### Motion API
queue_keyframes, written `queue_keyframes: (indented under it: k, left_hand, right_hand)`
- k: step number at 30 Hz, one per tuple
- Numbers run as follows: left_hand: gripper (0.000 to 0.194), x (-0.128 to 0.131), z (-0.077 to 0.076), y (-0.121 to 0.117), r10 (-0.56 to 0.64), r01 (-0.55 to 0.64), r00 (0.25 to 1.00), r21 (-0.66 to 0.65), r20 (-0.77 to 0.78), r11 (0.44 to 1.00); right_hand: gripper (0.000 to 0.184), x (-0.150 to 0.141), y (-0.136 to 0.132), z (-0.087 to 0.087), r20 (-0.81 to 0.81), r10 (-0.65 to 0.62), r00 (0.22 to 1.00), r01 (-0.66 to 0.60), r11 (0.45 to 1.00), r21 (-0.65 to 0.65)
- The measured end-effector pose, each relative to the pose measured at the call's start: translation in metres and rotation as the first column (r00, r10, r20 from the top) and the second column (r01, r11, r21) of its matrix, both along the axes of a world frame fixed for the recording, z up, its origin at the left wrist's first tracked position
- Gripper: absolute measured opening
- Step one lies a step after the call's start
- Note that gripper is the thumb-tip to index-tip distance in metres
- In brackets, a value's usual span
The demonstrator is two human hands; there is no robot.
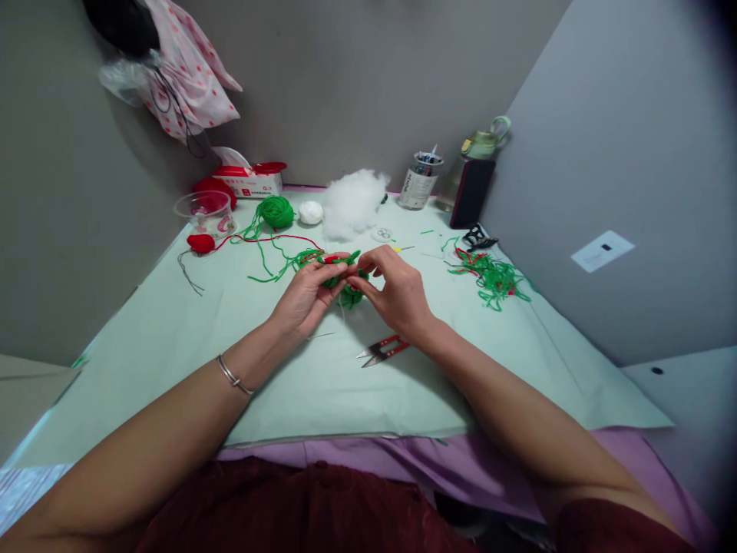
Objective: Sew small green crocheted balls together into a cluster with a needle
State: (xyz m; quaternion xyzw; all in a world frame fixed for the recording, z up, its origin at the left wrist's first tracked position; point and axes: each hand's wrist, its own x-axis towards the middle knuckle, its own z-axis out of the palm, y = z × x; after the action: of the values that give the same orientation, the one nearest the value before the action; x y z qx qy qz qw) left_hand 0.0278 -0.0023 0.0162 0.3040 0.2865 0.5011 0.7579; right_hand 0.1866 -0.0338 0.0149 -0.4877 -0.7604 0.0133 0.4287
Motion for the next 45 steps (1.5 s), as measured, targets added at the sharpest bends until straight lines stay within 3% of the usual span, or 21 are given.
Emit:
queue_keyframes:
  k: [6, 8, 11, 15, 19, 23, 29, 36, 42, 45]
  left_hand:
    - [0.004, -0.004, 0.004, 0.004, -0.034, 0.034, 0.999, -0.021, -0.035, 0.999]
    - [0.011, -0.005, 0.004, 0.004, -0.074, 0.076, 0.994, 0.018, -0.079, 0.997]
    - [0.018, -0.008, 0.003, 0.005, -0.111, 0.125, 0.980, 0.079, -0.163, 0.989]
    - [0.024, -0.014, 0.001, 0.009, -0.073, 0.149, 0.942, 0.214, -0.328, 0.965]
    - [0.024, -0.022, -0.002, 0.018, 0.033, 0.184, 0.865, 0.377, -0.501, 0.908]
    - [0.023, -0.025, -0.002, 0.023, 0.092, 0.230, 0.842, 0.507, -0.531, 0.831]
    - [0.024, -0.021, -0.003, 0.021, -0.008, 0.324, 0.843, 0.495, -0.539, 0.806]
    - [0.021, -0.019, -0.003, 0.018, 0.005, 0.381, 0.795, 0.505, -0.607, 0.775]
    - [0.010, -0.019, -0.006, 0.018, 0.080, 0.446, 0.726, 0.556, -0.683, 0.702]
    - [0.005, -0.020, -0.008, 0.018, 0.193, 0.445, 0.692, 0.621, -0.696, 0.645]
  right_hand:
    - [0.009, 0.002, 0.002, 0.003, -0.180, 0.067, 0.981, -0.071, 0.997, -0.020]
    - [0.016, 0.003, 0.004, 0.004, -0.301, 0.102, 0.948, -0.133, 0.987, -0.085]
    - [0.011, 0.005, 0.008, 0.005, -0.449, 0.111, 0.886, -0.218, 0.956, -0.194]
    - [0.016, 0.008, 0.012, 0.006, -0.580, 0.050, 0.813, -0.260, 0.923, -0.285]
    - [0.021, 0.008, 0.011, 0.009, -0.615, 0.026, 0.788, -0.279, 0.906, -0.319]
    - [0.025, 0.006, 0.009, 0.012, -0.660, 0.031, 0.751, -0.319, 0.892, -0.321]
    - [0.032, 0.005, 0.007, 0.015, -0.726, 0.023, 0.688, -0.387, 0.858, -0.339]
    - [0.034, 0.007, 0.010, 0.015, -0.745, 0.009, 0.667, -0.388, 0.858, -0.337]
    - [0.037, 0.010, 0.012, 0.013, -0.757, -0.033, 0.653, -0.404, 0.830, -0.384]
    - [0.035, 0.011, 0.010, 0.015, -0.730, 0.003, 0.683, -0.399, 0.839, -0.370]
